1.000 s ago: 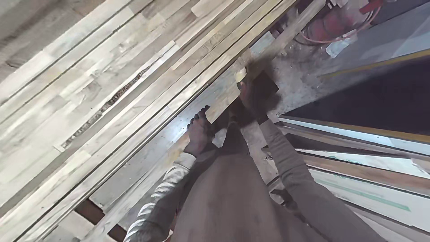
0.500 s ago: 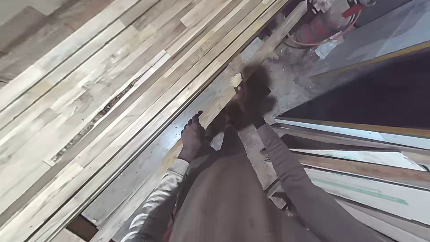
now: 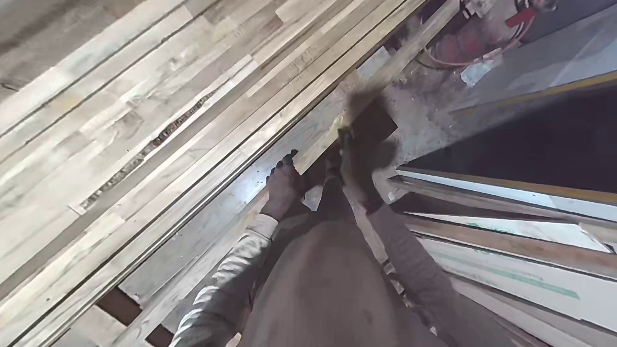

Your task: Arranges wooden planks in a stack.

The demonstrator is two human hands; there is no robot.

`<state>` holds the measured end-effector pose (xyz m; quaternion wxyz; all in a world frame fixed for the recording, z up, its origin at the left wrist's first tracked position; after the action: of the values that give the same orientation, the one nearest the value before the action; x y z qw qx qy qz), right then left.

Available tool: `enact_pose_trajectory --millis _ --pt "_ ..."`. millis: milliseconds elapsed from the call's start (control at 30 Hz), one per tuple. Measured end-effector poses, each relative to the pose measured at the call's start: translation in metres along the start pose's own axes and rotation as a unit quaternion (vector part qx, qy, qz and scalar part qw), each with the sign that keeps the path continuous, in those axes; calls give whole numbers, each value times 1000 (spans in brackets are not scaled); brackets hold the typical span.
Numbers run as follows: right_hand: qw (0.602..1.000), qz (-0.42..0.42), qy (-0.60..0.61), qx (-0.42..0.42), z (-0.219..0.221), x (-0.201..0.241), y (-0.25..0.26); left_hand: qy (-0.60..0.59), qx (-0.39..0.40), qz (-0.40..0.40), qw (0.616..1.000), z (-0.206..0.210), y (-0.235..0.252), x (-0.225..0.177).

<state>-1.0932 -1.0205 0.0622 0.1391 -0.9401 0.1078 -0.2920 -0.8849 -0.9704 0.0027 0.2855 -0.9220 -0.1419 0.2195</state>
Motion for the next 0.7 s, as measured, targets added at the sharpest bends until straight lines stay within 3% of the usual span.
enact_pose_trajectory --millis 100,267,333,400,467,567,700 --pt "997 -2 -68 -39 -26 23 44 -7 -28 19 999 4 -13 -6" --pt "985 -27 -162 61 45 42 -45 -36 -8 37 999 -1 -8 2" --pt "983 -35 -156 94 34 38 -48 -42 0 36 998 -1 -5 3" --pt "990 -88 -102 52 15 30 -24 -55 -20 48 997 1 -1 8" --pt "989 -116 -96 9 26 16 -9 -58 -21 58 996 4 -7 10" --pt "986 -64 -156 -12 52 1 -35 -52 16 43 998 5 -4 13" --pt "997 -30 -63 38 -2 11 -12 -18 9 -4 1000 3 0 2"
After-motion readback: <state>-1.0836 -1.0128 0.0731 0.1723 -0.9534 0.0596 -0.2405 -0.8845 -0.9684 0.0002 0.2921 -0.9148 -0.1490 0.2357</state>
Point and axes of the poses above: each hand's wrist, its own y-axis towards the middle knuckle, its own z-axis out of the palm, x = y × z, the point moved 7 cm from there along y, towards the middle knuckle, and after that the axes turned 4 degrees about z, right-handed, at the moved point
